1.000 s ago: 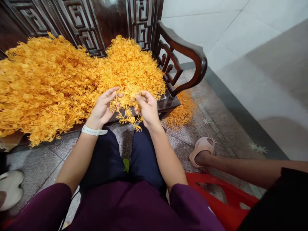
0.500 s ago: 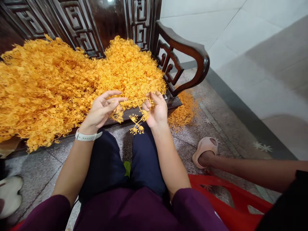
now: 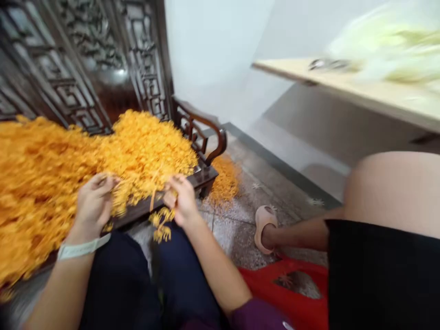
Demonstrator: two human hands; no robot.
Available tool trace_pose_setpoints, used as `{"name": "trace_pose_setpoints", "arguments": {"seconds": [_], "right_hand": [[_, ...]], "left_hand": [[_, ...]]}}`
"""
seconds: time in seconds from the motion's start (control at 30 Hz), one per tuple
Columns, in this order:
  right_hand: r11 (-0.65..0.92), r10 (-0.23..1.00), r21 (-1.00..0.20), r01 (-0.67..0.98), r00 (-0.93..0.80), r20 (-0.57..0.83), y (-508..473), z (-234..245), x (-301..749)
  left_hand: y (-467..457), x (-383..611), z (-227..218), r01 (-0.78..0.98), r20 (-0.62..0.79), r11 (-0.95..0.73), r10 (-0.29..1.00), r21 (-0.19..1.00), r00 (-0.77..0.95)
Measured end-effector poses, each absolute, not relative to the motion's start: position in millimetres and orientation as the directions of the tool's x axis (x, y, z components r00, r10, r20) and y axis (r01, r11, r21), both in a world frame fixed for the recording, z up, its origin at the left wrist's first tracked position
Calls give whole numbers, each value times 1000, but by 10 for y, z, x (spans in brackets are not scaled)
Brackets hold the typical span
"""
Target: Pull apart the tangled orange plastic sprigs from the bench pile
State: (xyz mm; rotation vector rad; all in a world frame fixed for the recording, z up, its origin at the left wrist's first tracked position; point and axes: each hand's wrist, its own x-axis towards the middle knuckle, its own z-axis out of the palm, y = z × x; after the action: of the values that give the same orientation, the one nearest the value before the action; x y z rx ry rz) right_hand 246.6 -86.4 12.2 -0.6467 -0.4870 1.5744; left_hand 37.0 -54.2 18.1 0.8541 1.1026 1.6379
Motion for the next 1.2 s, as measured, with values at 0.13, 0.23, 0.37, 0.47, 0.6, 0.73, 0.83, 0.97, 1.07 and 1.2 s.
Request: {"name": "trace_pose_setpoints", "arguments": {"seconds": [0.13, 0.23, 0.37, 0.47, 0.6, 0.73, 0.83, 0.97, 1.07, 1.2], "right_hand": [[-255, 966, -524, -812, -191, -174, -1501, -188, 2184], [-238, 968, -544, -804, -149, -203, -1981, -402, 2055], [-266, 962, -610, -747, -245, -120, -2161, -503, 2200], [-398, 911, -494, -773, -395, -115, -2020, -538, 2372], [-441, 896, -409, -799, -422, -140, -1905, -559, 2412], [-441, 897, -400, -803, -412, -161, -1984, -550, 2303], [-427, 903, -410, -806, -400, -155, -2047, -553, 2277], [-375, 924, -379, -846, -308, -228, -1967, -589, 2359], [-281, 937, -358, -890, -174, -304, -1840, -506, 2456], [-137, 978, -468, -873, -43, -205, -1782, -192, 2637]], "left_hand": [[-392, 13, 56, -468, -91, -36, 965, 883, -245], [-390, -357, -40, -520, -91, -142, 913, 842, -398], [-730, -446, 42, -102, 68, -94, 970, 990, -232], [-1019, -206, 356, 313, -36, -144, 862, 939, 506], [-774, -24, 888, 265, -134, -369, 344, 891, 929], [-35, -74, 1164, 296, 254, -337, 924, 894, 287], [14, -33, 1048, 417, 288, -327, 945, 848, 156], [-783, 198, 419, 354, 176, -325, 903, 877, 392], [-1451, 404, -47, 353, 100, -272, 894, 895, 436], [-1921, 651, -99, 423, 163, -327, 911, 845, 380]]}}
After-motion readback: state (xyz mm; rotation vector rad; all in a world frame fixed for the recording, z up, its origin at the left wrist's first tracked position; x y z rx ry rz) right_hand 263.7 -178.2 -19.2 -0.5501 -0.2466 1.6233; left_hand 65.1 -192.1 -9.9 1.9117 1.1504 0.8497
